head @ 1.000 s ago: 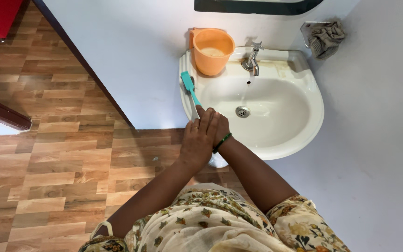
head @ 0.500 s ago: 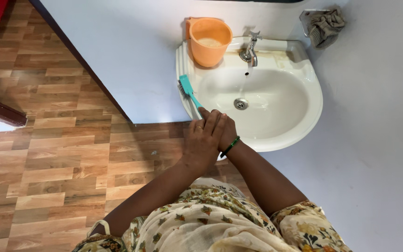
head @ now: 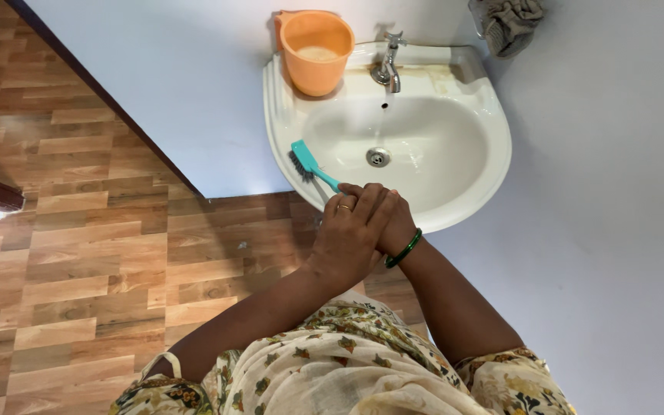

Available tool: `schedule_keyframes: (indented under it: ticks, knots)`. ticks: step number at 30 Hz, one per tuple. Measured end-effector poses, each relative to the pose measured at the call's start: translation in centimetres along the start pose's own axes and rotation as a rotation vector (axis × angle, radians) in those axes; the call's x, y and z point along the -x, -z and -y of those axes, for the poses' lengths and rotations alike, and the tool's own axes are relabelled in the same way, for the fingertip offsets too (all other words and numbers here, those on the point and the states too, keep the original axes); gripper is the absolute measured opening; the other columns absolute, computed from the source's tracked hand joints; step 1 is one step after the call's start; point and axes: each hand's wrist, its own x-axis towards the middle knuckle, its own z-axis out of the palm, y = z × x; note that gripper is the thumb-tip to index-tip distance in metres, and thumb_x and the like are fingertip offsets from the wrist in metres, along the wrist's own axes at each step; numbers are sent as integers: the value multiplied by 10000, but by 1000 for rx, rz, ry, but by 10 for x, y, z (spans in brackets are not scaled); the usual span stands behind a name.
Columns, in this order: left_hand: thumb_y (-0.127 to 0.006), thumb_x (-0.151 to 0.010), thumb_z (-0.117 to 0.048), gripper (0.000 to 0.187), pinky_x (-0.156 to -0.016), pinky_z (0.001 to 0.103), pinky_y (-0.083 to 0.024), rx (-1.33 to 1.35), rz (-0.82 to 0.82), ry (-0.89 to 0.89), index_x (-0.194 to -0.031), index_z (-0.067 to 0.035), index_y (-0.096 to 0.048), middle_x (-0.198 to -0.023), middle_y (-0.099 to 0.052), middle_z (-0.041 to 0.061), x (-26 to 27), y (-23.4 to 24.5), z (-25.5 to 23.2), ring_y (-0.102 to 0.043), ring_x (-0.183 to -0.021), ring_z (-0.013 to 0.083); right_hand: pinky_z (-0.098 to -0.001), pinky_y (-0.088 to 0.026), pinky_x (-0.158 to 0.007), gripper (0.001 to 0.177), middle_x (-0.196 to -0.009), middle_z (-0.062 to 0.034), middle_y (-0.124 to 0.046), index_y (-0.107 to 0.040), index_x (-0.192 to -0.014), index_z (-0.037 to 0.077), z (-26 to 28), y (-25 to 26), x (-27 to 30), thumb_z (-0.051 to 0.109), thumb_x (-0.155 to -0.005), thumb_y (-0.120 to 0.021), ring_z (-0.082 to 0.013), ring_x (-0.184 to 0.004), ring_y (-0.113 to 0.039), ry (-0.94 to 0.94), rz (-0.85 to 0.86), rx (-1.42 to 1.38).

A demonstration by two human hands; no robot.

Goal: The person scrubs a white bathroom sink using a teal brush. They clean the basin, faucet, and surrounding surfaces while water runs from the tap. An orange bucket sits on the sink ledge.

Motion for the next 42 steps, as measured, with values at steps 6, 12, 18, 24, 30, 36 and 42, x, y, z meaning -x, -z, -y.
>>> schedule_keyframes:
  ticks: [6, 12, 18, 24, 30, 36, 42]
  knots:
    - [-856, -695, -286, 894, -1073, 482, -384, -7, -3, 9, -1476, -56, -487, -1418, -479, 172, -17, -21, -35, -561, -1088, 332, -444, -570, -714, 447, -936, -54, -669, -641, -1348, 226, -33, 16, 24, 370, -924, -651, -270, -820, -682, 24, -43, -39]
    - [-858, -726, -308, 893, -1086, 494, -382, -27, 0, 19, -1492, -44, -483, -1447, -472, 193, -31, -52, -85, -557, -1068, 336, -434, -576, -714, 426, -926, -64, -686, -669, -1296, 211, -74, 38, 58, 376, -903, -672, -279, -820, -693, -14, 30, -76]
    - [-853, -741, -281, 849, -1101, 502, -384, 3, -70, 8, -1489, -74, -507, -1471, -477, 181, -49, -83, -144, -571, -1087, 343, -417, -581, -698, 430, -924, -64, -684, -667, -1299, 171, -111, 73, 103, 331, -899, -675, -264, -809, -695, -31, -37, -109]
    - [-860, -746, -270, 840, -1086, 549, -385, 10, -72, -4, -1480, -60, -508, -1475, -469, 216, -61, -100, -188, -579, -1101, 391, -426, -575, -692, 446, -877, -76, -687, -665, -1304, 145, -143, 95, 134, 306, -889, -702, -276, -813, -689, 12, -34, -124]
    - [-863, -726, -260, 860, -1094, 559, -378, -5, -40, 76, -1484, -72, -504, -1489, -464, 201, -57, -105, -205, -576, -1122, 389, -424, -571, -697, 466, -877, -61, -703, -642, -1325, 138, -152, 90, 141, 304, -892, -694, -272, -832, -686, 113, -13, -198]
    - [-880, -681, -253, 922, -1104, 555, -362, -80, 12, 203, -1497, -74, -489, -1466, -464, 205, -37, -102, -193, -554, -1098, 358, -392, -570, -689, 426, -941, -58, -668, -648, -1343, 215, -135, 60, 119, 311, -929, -652, -235, -800, -680, 99, 143, -214]
    - [-881, -656, -244, 970, -1090, 556, -354, -110, -14, 301, -1516, -84, -462, -1449, -467, 190, -22, -100, -184, -557, -1116, 346, -396, -560, -657, 412, -909, -60, -620, -676, -1335, 237, -120, 39, 110, 313, -931, -647, -230, -753, -654, 155, 129, -306]
